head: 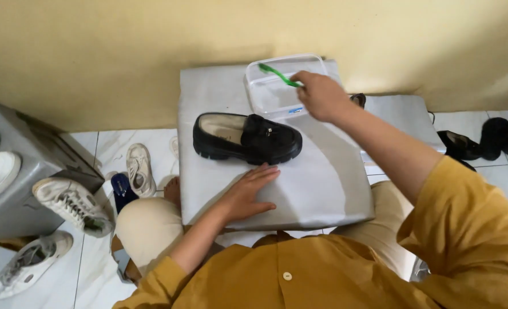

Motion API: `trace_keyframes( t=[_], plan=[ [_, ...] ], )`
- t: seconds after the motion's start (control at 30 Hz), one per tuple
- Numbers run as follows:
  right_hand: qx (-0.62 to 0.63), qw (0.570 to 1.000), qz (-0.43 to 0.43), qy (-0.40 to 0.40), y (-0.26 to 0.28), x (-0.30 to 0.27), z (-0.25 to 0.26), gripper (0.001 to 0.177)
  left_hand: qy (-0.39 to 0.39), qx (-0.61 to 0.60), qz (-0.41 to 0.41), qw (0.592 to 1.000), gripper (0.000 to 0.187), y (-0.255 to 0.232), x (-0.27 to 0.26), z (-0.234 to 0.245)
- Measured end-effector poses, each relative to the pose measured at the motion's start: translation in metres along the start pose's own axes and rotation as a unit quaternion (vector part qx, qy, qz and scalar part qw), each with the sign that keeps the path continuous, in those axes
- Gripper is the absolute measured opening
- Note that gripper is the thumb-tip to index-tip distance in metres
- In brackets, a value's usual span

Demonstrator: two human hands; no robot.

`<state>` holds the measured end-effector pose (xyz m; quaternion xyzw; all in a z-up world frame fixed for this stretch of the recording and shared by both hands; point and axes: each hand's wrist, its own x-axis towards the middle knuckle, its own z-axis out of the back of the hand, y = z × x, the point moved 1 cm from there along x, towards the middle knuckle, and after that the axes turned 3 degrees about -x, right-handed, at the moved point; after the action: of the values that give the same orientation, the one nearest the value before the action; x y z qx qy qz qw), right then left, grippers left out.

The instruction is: The person cleans a black shoe using a toothbrush dipped in a container of soapy water, scrubbing the sole and the sides of the shoe while sitting on the floor.

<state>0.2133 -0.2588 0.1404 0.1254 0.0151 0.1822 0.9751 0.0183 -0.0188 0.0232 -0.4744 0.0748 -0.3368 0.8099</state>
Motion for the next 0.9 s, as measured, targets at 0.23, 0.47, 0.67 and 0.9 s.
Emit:
trace_keyframes(
  t=[0.23, 0.47, 0.67, 0.9],
  plan=[
    [-0.237, 0.967, -0.076, 0.058, -0.025, 0.001, 0.012, 0.032, -0.107, -0.017, -0.047, 0.993, 0.044, 0.027, 0.000, 0.011],
    [-0.224, 0.971, -0.049, 0.064, -0.019, 0.040, -0.012, 0.021, -0.493, 0.065, 0.015, 0.867, 0.022, 0.043, -0.032, 0.087],
    [-0.152, 0.981, -0.089, 0.079, -0.014, 0.052, -0.013, 0.023, -0.459, -0.109, 0.288, 0.833, 0.041, 0.024, -0.023, 0.128],
    [-0.180, 0.975, -0.102, 0.081, -0.001, 0.029, 0.013, 0.022, -0.324, -0.036, 0.249, 0.912, 0.051, 0.063, -0.025, 0.110]
  ],
)
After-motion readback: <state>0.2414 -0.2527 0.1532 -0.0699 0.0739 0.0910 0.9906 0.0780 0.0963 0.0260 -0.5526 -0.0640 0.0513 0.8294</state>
